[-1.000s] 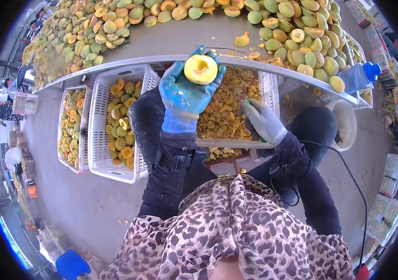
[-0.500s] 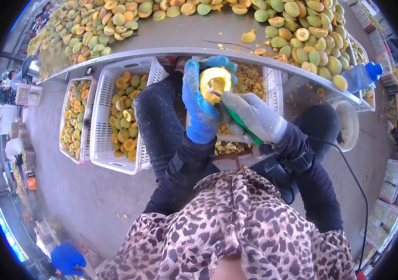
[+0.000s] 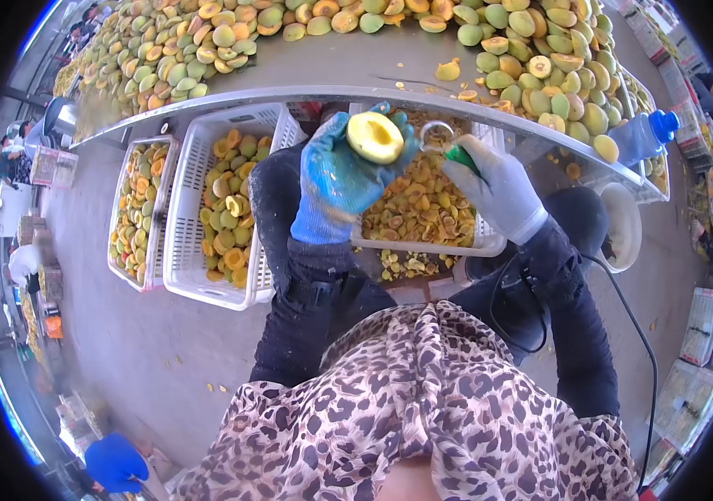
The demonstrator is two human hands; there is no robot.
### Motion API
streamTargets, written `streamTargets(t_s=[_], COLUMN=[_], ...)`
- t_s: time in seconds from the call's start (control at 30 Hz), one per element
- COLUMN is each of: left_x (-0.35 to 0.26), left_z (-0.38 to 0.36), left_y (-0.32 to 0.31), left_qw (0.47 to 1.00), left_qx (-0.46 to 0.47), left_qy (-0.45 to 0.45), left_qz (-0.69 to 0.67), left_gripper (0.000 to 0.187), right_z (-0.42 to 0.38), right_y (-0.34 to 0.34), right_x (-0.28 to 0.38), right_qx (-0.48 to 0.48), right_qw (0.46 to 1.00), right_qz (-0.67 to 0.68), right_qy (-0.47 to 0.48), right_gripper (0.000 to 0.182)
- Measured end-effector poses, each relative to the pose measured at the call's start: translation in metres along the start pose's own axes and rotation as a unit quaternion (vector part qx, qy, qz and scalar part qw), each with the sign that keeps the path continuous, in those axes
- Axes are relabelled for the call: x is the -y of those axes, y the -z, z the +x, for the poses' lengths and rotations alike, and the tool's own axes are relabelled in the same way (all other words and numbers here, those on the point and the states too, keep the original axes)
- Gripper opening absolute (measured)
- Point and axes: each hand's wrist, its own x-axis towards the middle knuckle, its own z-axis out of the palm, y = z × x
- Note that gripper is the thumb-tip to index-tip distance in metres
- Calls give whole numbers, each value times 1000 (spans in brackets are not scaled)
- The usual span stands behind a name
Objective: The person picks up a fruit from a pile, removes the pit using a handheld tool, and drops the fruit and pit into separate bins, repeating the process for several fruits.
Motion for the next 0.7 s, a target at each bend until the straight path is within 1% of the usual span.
streamTargets(t_s=[0.03, 0.07, 0.1, 0.13, 0.17, 0.2, 0.23, 0.27, 0.3, 0.43, 0.47, 0.5, 0.53, 0.57, 0.6, 0.63, 0.67, 0.7], left_x=[8, 15, 16, 17, 18, 22, 25, 27, 29, 40, 45, 50, 52, 51, 48, 41, 48, 49], left_z=[-3, -5, -7, -9, -11, -10, -12, -13, -15, -27, -26, -27, -30, -33, -35, -43, -58, -65], left_y=[-8, -12, -10, -4, -3, -3, -5, -7, -9, -14, -8, -1, 7, 15, 17, -14, -18, -30], left_qw=[998, 988, 988, 990, 987, 986, 986, 962, 926, 911, 864, 800, 802, 787, 772, 930, 889, 812], left_qx=[-53, -106, -106, -56, -7, -61, -61, -96, -131, -103, -61, -18, -14, -18, -17, -161, -96, -136], left_qy=[-28, -50, -52, -21, 10, -5, -6, -52, -97, -113, -217, -317, -317, -312, -310, -24, -141, -271], left_qz=[23, 101, 100, 130, 159, 158, 156, 250, 340, 383, 451, 508, 507, 531, 555, 330, 424, 499], left_gripper=[49, 49, 49, 51, 52, 55, 55, 54, 53, 50, 49, 48, 48, 46, 45, 46, 48, 49], right_z=[4, 8, 11, 13, 15, 16, 17, 18, 19, 14, 14, 13, 12, 14, 18, 20, 12, 9], right_y=[2, 3, 3, 2, 0, -1, -1, -2, -2, -11, -17, -22, -26, -32, -45, -49, -46, -40], right_x=[5, 8, 10, 11, 12, 12, 11, 10, 10, 9, 7, 7, 10, -5, -37, -64, -80, -95], right_qx=[-4, -1, 4, 6, 7, 8, 10, 13, 16, 16, 15, 13, 36, 30, -10, -54, -68, -38], right_qw=[1000, 998, 993, 993, 984, 971, 971, 965, 958, 955, 951, 945, 942, 940, 921, 895, 889, 903], right_qz=[-3, -58, -112, -111, -163, -213, -213, -232, -251, -267, -291, -315, -332, -338, -390, -442, -451, -421], right_qy=[-1, 17, 36, 37, 72, 105, 105, 123, 140, 127, 105, 83, 38, 37, 11, -21, -32, -75], right_gripper=[19, 21, 22, 22, 24, 26, 26, 27, 28, 28, 23, 18, 13, 13, 17, 22, 22, 24])
